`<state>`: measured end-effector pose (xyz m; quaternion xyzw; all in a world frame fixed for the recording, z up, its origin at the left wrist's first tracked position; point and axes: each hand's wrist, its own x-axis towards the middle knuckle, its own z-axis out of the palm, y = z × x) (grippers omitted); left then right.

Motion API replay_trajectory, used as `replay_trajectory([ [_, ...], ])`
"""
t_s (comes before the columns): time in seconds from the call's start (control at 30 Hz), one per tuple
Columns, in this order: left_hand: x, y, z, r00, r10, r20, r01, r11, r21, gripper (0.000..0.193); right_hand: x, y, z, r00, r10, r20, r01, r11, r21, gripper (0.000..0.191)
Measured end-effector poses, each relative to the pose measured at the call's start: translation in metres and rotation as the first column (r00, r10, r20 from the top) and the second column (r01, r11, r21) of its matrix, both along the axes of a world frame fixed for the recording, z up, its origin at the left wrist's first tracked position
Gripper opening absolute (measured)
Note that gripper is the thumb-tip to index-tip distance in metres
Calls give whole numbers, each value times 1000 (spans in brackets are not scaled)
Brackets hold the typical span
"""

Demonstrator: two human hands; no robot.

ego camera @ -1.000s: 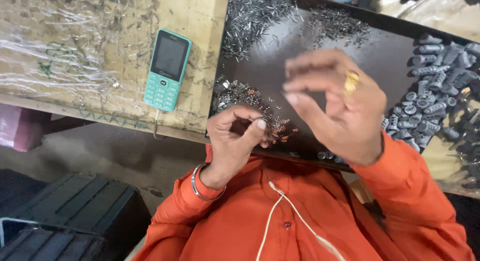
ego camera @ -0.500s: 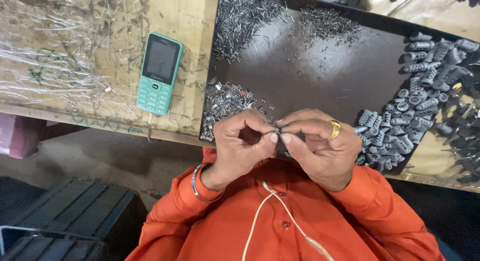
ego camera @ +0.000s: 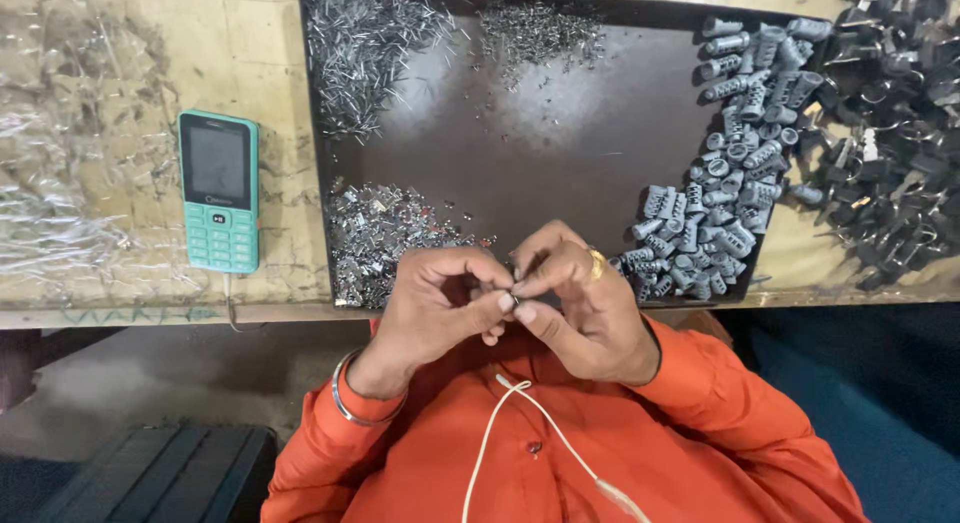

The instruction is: The person repeatedly picks small metal pins and gray plastic components from a tray, inserts the pins into the components, and places the assembled units back on the tray. The process is repeated continuously throughout the clip.

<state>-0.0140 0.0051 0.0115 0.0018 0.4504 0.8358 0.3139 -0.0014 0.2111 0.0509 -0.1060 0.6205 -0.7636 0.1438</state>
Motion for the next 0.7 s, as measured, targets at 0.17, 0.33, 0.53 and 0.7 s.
replay_trajectory([
  [0.17,2,8,-4,995,-78,-64,83,994,65,5,17,19,-3,975,37,-219,28,958,286,20],
  [0.33,-4,8,-5,974,-187,-131,204,970,133,8,34,8,-13,993,-26,-115,35,996,77,20],
  [0.53,-6,10,-2,971,-180,-158,197,976,98,6,-6,33,24,948,-43,-314,238,753,613,35],
  [0.7,-12,11,0,980,-70,-184,69,998,-11,2,-43,57,35,800,369,-474,543,-107,833,30],
])
